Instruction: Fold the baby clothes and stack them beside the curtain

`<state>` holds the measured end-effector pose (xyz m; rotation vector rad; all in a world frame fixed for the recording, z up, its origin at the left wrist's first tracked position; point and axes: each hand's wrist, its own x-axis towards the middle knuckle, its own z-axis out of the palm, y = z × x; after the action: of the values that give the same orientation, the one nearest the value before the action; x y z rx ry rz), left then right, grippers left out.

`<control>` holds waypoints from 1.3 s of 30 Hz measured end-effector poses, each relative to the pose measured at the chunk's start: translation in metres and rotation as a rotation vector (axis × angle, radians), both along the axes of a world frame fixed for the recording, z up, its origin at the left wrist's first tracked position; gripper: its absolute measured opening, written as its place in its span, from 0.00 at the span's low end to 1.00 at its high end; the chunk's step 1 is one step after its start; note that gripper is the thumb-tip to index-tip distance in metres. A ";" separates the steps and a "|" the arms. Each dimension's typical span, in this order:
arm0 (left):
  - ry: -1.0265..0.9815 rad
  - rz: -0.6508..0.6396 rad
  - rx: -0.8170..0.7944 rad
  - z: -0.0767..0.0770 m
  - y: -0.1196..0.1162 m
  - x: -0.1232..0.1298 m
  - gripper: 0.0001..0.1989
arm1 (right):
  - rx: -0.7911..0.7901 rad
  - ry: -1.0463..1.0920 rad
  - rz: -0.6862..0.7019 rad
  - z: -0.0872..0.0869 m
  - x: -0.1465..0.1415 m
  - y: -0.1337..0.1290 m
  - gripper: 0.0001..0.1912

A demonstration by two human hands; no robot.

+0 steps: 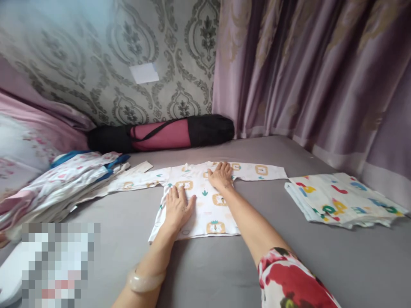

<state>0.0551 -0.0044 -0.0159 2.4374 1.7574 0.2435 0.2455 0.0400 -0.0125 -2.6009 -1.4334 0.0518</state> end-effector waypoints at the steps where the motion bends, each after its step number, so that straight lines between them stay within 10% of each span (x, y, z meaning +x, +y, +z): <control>1: -0.008 0.005 0.008 -0.002 0.000 0.000 0.36 | 0.032 -0.023 0.040 0.002 -0.006 0.000 0.36; 9: -0.065 0.037 0.064 -0.017 -0.003 0.003 0.40 | -0.003 0.202 0.831 0.002 -0.078 0.014 0.29; 26: 0.076 0.093 0.022 0.014 -0.022 0.012 0.36 | -0.089 0.119 0.690 0.000 -0.086 0.060 0.35; 33: 0.112 -0.141 -0.264 0.073 0.001 -0.041 0.16 | -0.057 0.123 0.763 0.009 -0.125 0.050 0.30; 39: 0.131 -0.159 -0.257 0.067 0.023 -0.070 0.12 | 0.005 0.236 0.560 -0.007 -0.162 0.046 0.39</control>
<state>-0.0148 0.0187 0.0510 2.4319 1.5205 -0.1524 0.0831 0.0862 -0.0194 -2.0224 -1.9975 0.4064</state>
